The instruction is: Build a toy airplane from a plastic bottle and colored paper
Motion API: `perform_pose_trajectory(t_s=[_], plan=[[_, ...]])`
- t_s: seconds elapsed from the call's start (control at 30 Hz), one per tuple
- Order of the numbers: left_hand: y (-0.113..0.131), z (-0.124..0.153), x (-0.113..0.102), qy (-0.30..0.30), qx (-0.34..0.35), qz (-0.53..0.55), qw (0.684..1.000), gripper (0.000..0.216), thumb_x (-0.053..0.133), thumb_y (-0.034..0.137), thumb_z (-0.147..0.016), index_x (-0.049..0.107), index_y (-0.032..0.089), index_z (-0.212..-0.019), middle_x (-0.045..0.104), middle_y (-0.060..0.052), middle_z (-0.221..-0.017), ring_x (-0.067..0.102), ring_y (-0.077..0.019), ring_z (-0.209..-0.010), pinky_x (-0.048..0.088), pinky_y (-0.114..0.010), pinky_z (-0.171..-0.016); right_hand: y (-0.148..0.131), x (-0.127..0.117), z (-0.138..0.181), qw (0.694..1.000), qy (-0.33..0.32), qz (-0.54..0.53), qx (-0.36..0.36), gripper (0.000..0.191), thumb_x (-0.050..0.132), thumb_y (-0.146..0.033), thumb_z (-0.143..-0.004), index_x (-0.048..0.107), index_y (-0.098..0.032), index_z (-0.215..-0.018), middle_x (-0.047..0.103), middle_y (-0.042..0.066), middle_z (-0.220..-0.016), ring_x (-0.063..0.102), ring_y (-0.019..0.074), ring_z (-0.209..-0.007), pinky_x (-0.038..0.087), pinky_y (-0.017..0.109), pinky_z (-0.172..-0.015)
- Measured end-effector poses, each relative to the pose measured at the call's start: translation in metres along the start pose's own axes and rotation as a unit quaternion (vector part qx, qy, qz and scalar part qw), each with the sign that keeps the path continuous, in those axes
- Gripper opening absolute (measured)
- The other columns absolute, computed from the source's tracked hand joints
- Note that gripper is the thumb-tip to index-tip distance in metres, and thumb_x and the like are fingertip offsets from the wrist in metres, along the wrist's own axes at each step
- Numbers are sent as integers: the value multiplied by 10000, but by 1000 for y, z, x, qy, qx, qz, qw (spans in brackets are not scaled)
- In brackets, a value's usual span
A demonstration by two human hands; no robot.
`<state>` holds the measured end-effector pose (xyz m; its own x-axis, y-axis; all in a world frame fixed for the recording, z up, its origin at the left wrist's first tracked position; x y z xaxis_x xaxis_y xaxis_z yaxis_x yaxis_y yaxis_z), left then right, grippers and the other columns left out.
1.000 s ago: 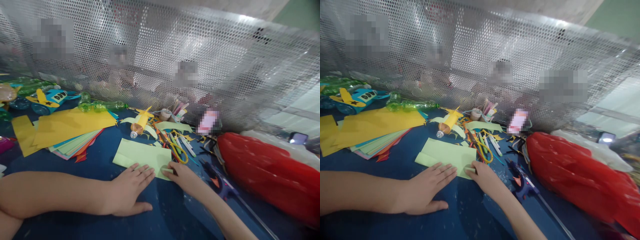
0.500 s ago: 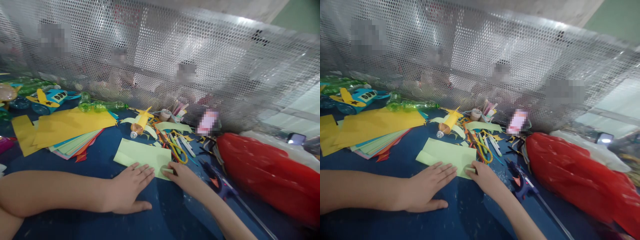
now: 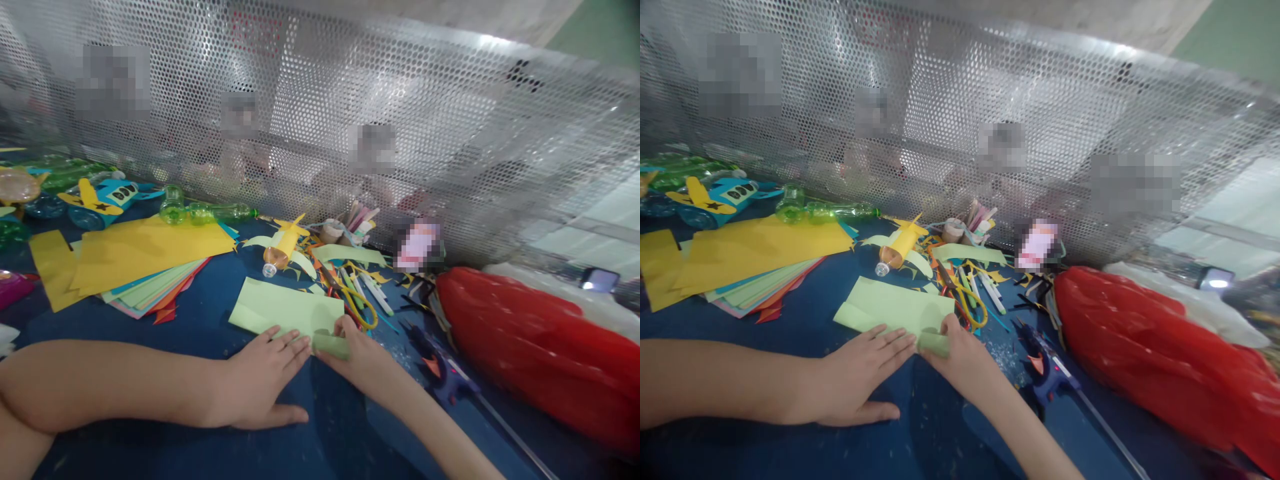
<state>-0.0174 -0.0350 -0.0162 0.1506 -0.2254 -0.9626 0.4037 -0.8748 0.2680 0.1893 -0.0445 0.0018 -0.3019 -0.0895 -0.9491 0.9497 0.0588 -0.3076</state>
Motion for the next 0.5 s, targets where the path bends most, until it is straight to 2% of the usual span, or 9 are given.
perform_pose_trajectory(t_s=[0.13,0.3,0.4,0.5], plan=[[0,0,-1,0,2,6,1000,776,192,627,-870,192,80,-1419,209,-129,-1479,181,-275,-1359,122,-449,-1098,3,-10,2,999,-49,-4,13,232,570,-308,-769,370,-223,-850,558,10,-736,579,196,-669,366,252,-569],[0,0,-2,0,5,11,1000,771,187,629,-869,192,92,-1422,198,-127,-1482,172,-274,-1361,121,-453,-1098,23,-18,3,997,-79,4,1,216,575,-289,-768,399,-215,-869,548,0,-733,547,180,-663,377,257,-599],[0,1,0,6,6,5,1000,766,183,628,-871,199,96,-1421,212,-126,-1479,182,-273,-1359,128,-452,-1097,34,-25,3,996,-83,9,-15,206,583,-244,-749,431,-215,-884,535,-15,-701,524,165,-625,379,251,-590],[0,1,1,15,5,-5,1000,763,184,625,-872,198,95,-1421,227,-125,-1475,189,-269,-1357,135,-449,-1097,33,-33,1,998,-58,14,2,135,542,-202,-762,437,-214,-846,489,-42,-605,494,155,-551,352,243,-537]])
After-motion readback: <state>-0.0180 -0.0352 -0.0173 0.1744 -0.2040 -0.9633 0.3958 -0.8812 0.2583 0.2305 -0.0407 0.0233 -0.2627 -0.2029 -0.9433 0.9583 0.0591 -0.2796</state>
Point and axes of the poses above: each hand's wrist, its own z-axis away from the middle knuckle, its own x-axis out of the palm, y = z × x, the point moved 1 cm from there along -z, towards the middle knuckle
